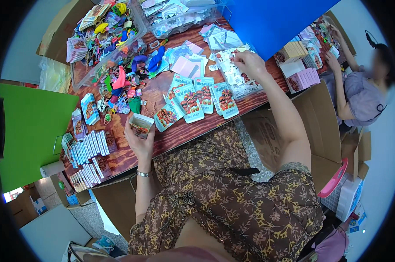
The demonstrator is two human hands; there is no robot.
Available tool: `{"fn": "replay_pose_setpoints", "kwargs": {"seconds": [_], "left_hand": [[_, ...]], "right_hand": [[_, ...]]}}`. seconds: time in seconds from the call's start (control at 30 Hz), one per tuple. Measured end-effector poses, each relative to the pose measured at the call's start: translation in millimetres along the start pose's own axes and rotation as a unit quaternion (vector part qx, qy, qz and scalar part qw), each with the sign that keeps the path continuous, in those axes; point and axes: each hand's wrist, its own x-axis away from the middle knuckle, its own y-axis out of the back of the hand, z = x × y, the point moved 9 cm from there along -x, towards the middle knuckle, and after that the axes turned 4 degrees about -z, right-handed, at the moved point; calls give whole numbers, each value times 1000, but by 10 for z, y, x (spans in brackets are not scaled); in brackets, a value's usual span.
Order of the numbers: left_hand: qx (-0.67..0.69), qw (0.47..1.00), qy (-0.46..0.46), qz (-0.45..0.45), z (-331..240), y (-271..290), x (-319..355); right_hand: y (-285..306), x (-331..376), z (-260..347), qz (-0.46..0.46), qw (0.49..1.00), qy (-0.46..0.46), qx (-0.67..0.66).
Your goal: Packaging small colorful toys and instruction papers into small white boxes at a workbench.
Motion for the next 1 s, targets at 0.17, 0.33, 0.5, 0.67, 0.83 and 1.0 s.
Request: {"fn": "replay_pose_setpoints", "kwargs": {"seconds": [0.17,0.33,0.5,0.67,0.83,1.0], "left_hand": [[1,1000,5,5,-9,31,19],[9,1000,12,8,-31,-3,29],[17,1000,13,5,12,8,19],[17,1000,23,0,91,21,40],[25,999,18,9,1,-49,-1],[34,999,35,9,14,-34,-8]], "right_hand": [[-32,-91,56,88,995,-40,-16],[57,-116,163,-85,991,28,99],[148,-109,132,-71,997,44,-4],[119,251,219,171,971,-40,-163],[-116,547,92,108,994,14,-10],[83,514,267,0,990,139,12]]}}
